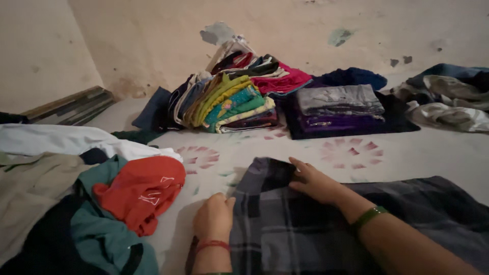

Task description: The person folds a pair of jeans and a plaid shirt on a bed by hand, placing each item onto a stack of other folded clothes.

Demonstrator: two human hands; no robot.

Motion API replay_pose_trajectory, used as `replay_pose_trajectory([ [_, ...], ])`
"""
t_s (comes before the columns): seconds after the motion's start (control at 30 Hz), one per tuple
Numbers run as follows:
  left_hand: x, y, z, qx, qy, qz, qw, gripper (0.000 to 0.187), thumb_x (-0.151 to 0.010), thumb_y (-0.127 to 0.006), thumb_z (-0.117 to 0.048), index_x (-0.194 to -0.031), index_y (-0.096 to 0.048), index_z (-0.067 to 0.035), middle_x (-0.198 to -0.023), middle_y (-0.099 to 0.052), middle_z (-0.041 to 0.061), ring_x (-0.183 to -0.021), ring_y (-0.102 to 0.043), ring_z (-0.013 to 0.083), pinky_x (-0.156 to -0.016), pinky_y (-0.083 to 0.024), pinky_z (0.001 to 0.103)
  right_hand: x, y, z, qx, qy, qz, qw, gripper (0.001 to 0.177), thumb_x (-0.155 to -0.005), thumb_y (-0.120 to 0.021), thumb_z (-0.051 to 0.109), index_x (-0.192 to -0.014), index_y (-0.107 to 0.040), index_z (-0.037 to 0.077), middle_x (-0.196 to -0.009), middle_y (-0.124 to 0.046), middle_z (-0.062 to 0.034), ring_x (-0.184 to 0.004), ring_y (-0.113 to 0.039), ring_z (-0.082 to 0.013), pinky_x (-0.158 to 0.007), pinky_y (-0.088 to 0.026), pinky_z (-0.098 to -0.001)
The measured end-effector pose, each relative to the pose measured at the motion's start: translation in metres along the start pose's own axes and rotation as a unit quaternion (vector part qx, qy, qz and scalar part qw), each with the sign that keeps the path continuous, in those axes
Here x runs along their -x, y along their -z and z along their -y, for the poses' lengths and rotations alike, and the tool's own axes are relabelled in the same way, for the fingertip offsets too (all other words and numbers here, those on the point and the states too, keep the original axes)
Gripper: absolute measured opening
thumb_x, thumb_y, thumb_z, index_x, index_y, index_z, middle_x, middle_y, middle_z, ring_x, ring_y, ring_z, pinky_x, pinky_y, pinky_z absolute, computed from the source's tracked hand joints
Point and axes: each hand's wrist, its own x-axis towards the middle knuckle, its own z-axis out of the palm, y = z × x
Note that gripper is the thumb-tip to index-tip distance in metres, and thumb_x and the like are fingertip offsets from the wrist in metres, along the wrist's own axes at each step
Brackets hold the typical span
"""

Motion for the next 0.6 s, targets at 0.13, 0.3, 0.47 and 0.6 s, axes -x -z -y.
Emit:
replay_pose_trajectory([
  [0.13, 0.001, 0.007, -0.003, -0.008, -0.067, -0.075, 0.995, 0.026, -0.09, -0.066, -0.034, -0.103, -0.064, -0.011, -0.106, -0.073, 0.013, -0.104, -0.067, 0.0378, -0.087, -0.053, 0.05, 0.022, 0.045, -0.062, -0.083, -0.065, -0.036, 0.994, 0.056, -0.091, -0.068, 0.022, -0.143, -0.051, 0.013, -0.132, -0.068, -0.0103, -0.114, -0.071, -0.027, -0.096, -0.053, -0.0408],
  [0.3, 0.006, -0.033, -0.047, 0.128, -0.353, -0.109, 0.921, 0.022, -0.098, -0.057, -0.025, -0.11, -0.07, -0.012, -0.112, -0.074, 0.012, -0.111, -0.067, 0.0333, -0.097, -0.052, 0.045, 0.116, 0.154, -0.197, 0.198, -0.216, -0.089, 0.952, 0.032, -0.101, -0.054, 0.021, -0.127, -0.073, 0.02, -0.123, -0.074, -0.011, -0.113, -0.071, -0.0328, -0.099, -0.053, -0.0433],
  [0.47, 0.016, -0.07, -0.06, 0.059, -0.434, 0.045, 0.898, 0.05, -0.095, -0.062, -0.037, -0.136, -0.059, -0.008, -0.143, -0.058, 0.013, -0.138, -0.047, 0.0325, -0.11, -0.038, 0.046, 0.161, 0.18, -0.278, 0.335, -0.08, -0.007, 0.939, 0.031, -0.092, -0.057, 0.021, -0.119, -0.07, 0.018, -0.12, -0.074, -0.0073, -0.109, -0.07, -0.0312, -0.092, -0.054, -0.0416],
  [0.6, 0.024, -0.062, -0.062, -0.017, -0.373, 0.107, 0.921, 0.062, -0.097, -0.053, -0.052, -0.146, -0.051, -0.014, -0.159, -0.042, 0.005, -0.151, -0.031, 0.0241, -0.121, -0.025, 0.042, 0.146, 0.178, -0.245, 0.199, -0.271, 0.005, 0.942, 0.03, -0.087, -0.073, 0.027, -0.114, -0.072, 0.015, -0.111, -0.077, -0.0121, -0.106, -0.072, -0.0321, -0.096, -0.056, -0.0418],
])
